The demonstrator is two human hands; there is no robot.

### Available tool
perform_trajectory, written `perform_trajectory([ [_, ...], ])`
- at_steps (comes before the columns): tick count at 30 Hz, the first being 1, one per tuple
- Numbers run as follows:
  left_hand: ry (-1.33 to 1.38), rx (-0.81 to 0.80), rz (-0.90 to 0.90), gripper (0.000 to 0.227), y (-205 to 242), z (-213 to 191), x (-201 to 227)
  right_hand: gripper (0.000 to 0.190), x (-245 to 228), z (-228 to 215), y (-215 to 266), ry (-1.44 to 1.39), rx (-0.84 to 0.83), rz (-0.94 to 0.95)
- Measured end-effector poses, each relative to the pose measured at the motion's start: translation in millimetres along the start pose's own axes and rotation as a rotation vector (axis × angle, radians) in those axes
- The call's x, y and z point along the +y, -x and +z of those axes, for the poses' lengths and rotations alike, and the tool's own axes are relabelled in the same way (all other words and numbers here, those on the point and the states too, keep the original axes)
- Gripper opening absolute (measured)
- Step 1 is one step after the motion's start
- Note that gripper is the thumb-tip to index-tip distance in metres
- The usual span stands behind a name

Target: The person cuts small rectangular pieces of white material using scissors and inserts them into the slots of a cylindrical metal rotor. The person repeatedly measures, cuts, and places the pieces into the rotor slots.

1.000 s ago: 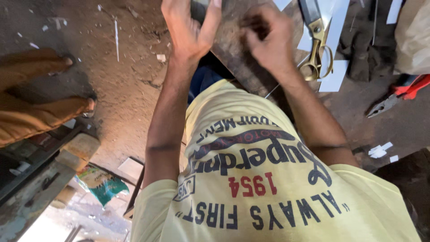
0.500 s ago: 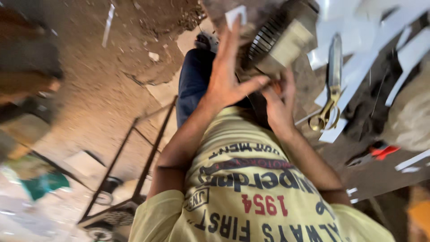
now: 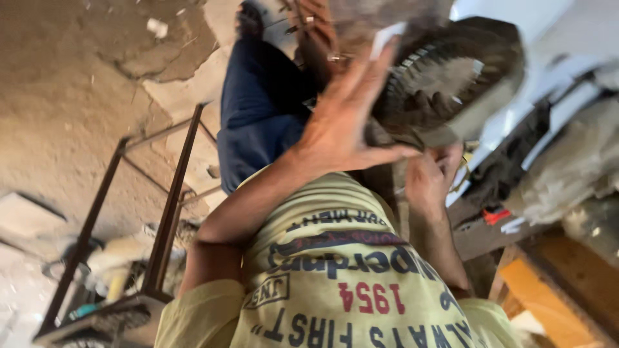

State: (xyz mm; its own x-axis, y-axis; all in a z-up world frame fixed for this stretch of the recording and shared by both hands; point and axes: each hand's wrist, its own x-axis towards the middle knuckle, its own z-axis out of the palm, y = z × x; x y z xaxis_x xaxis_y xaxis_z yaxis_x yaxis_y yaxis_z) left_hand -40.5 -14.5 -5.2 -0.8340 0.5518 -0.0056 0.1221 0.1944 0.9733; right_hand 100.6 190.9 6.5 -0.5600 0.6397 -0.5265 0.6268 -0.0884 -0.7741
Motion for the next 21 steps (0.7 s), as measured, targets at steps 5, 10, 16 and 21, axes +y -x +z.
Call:
perform_trajectory([
  [5, 0.002, 0.346, 0.078, 0.056, 41, -9, 15, 0.05, -28, -37, -15, 0.877, 0.016, -0.786],
  [10, 0.219, 0.361, -0.171, 0.035, 78, -3, 9, 0.061, -18, -15, 6, 1.066, -0.136, -0.875],
  [16, 0.518, 0.243, -0.37, 0.035, 115, 27, -24, 0.064, -21, -12, 12, 1.03, -0.142, -1.011],
  [21, 0.677, 0.22, -0.347, 0.03, 115, 59, -57, 0.068, -5, -4, 34, 0.994, -0.262, -1.032],
])
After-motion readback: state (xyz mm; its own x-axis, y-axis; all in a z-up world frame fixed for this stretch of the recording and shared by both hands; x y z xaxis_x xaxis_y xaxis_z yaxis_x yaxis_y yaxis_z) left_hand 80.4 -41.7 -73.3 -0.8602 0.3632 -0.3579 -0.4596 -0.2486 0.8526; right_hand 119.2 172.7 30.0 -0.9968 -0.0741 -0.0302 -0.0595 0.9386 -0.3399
